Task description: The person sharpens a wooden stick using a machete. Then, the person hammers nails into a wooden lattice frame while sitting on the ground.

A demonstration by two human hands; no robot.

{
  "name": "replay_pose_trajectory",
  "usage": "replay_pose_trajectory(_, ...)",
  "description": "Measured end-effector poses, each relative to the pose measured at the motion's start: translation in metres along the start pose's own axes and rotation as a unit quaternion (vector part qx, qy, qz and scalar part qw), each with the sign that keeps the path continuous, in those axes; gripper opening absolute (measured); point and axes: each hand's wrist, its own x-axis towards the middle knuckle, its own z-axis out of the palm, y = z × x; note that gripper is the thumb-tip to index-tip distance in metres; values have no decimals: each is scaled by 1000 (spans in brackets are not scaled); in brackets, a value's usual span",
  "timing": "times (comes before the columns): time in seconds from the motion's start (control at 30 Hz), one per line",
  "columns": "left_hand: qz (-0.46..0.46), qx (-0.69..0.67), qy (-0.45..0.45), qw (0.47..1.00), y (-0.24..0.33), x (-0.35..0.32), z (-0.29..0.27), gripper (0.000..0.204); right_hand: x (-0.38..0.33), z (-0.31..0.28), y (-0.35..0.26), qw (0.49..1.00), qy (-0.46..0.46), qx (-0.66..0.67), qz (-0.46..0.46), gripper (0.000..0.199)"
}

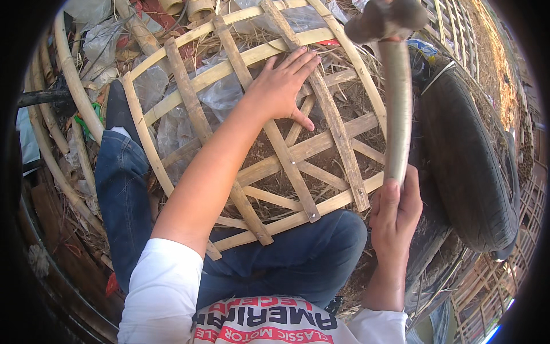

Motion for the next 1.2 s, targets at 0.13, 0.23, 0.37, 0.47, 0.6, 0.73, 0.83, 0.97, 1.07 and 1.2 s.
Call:
replay_pose_trajectory(0.13, -7, -5, -7, 1000, 1, 1, -1, 138, 9, 14, 40, 986, -35, -163, -14, 34)
replay_pose_trajectory(0.23, -6, 0, 3, 1000, 0, 13, -10, 138, 9, 19, 65, 981, -51, -187, 11, 30)
replay_pose_trajectory(0.37, -3, 3, 1, 1000, -1, 0, -1, 137, 3, 5, 29, 995, -37, -88, 16, 31)
replay_pose_trajectory(0.47, -7, 11, -12, 1000, 1, 2, -2, 136, -3, 3, -2, 1000, -2, -5, -21, 36)
replay_pose_trajectory(0.6, 0, -2, 0, 1000, 4, 2, -2, 136, 18, 35, 58, 967, -74, -240, -49, 24)
replay_pose_trajectory(0.73, -10, 5, 3, 1000, 3, 1, -3, 135, 5, 19, 47, 988, -42, -148, 26, 26)
replay_pose_trajectory(0.83, -7, 5, 23, 1000, -3, 0, 4, 135, -5, 12, 13, 996, -24, -80, 19, 34)
replay_pose_trajectory(0.97, -12, 0, 5, 1000, 3, 0, 3, 134, 4, 20, 35, 987, -32, -153, -38, 29)
replay_pose_trajectory(1.07, -11, -2, 0, 1000, 3, 3, -1, 134, 11, 33, 71, 975, -44, -213, -43, 23)
replay_pose_trajectory(1.2, -10, -1, 17, 1000, 1, 4, 1, 134, -1, 14, 30, 995, -38, -80, 39, 31)
